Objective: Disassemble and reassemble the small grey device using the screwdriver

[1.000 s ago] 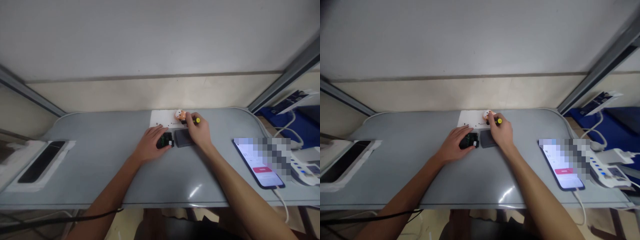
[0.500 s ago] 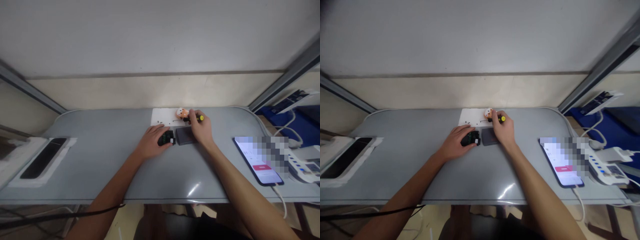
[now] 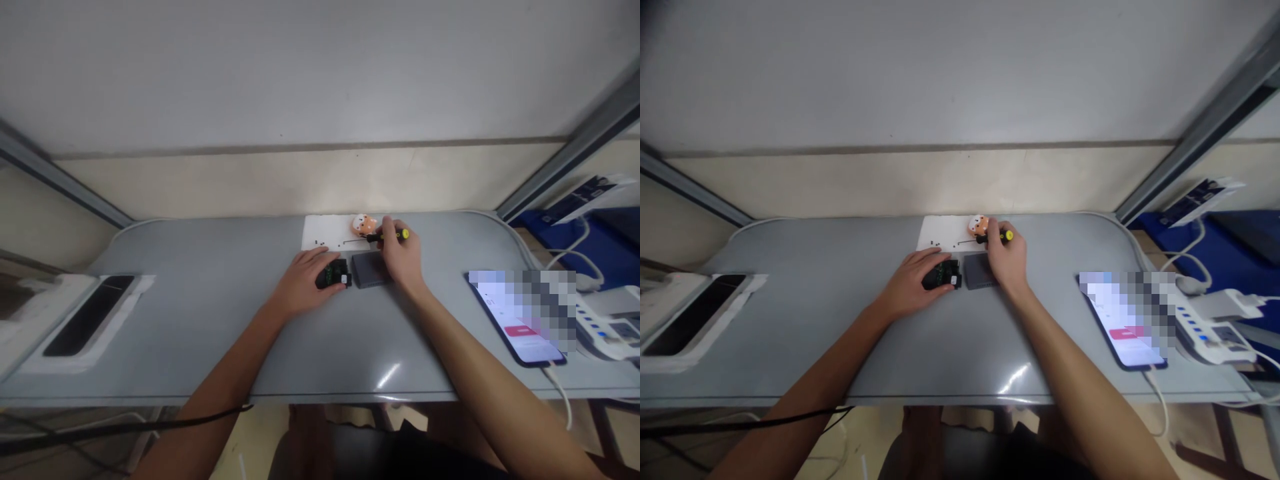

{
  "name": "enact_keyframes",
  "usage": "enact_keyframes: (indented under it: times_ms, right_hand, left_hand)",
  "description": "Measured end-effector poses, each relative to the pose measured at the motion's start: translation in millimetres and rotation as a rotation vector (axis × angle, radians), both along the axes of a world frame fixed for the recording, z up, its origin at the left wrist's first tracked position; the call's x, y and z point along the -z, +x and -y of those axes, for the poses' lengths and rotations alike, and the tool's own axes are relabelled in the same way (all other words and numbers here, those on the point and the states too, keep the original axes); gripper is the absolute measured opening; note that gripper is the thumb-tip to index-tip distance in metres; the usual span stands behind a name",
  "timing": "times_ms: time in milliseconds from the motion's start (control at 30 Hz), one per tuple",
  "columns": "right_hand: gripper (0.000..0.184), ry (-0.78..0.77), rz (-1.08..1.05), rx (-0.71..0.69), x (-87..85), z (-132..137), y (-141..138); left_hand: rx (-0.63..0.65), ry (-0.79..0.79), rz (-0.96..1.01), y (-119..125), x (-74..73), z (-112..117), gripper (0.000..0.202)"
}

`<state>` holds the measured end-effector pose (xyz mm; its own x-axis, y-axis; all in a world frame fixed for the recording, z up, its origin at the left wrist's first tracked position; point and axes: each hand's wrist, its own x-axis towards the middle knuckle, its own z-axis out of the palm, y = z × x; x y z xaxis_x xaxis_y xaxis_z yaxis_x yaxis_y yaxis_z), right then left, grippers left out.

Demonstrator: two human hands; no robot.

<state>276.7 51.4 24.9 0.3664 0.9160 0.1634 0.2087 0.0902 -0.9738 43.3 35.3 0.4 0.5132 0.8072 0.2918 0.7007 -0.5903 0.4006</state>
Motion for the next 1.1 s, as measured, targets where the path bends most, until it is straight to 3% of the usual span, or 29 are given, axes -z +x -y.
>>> enact_keyframes:
  times_ms: [200, 333, 533, 1100]
  right_hand:
    - [0.048, 0.016, -0.058, 0.012, -4.4, 0, 2]
    - [0.044, 0.019, -0.116, -0.054, -10.0, 5, -3]
    - [0.039, 0.024, -0.151, -0.155, -14.3, 13, -12]
    - [0.039, 0.019, -0.140, -0.170, -14.1, 15, -13]
  left_hand:
    - [0.014, 0.044, 0.074, -3, 0.9, -2, 0.051]
    - [-0.119, 0.068, 0.223, -7, 0.7, -6, 0.031]
    - [-0.251, 0.105, 0.152, -4, 0.2, -5, 0.007]
    - [-0.242, 0.140, 0.261, -6, 7.0, -7, 0.005]
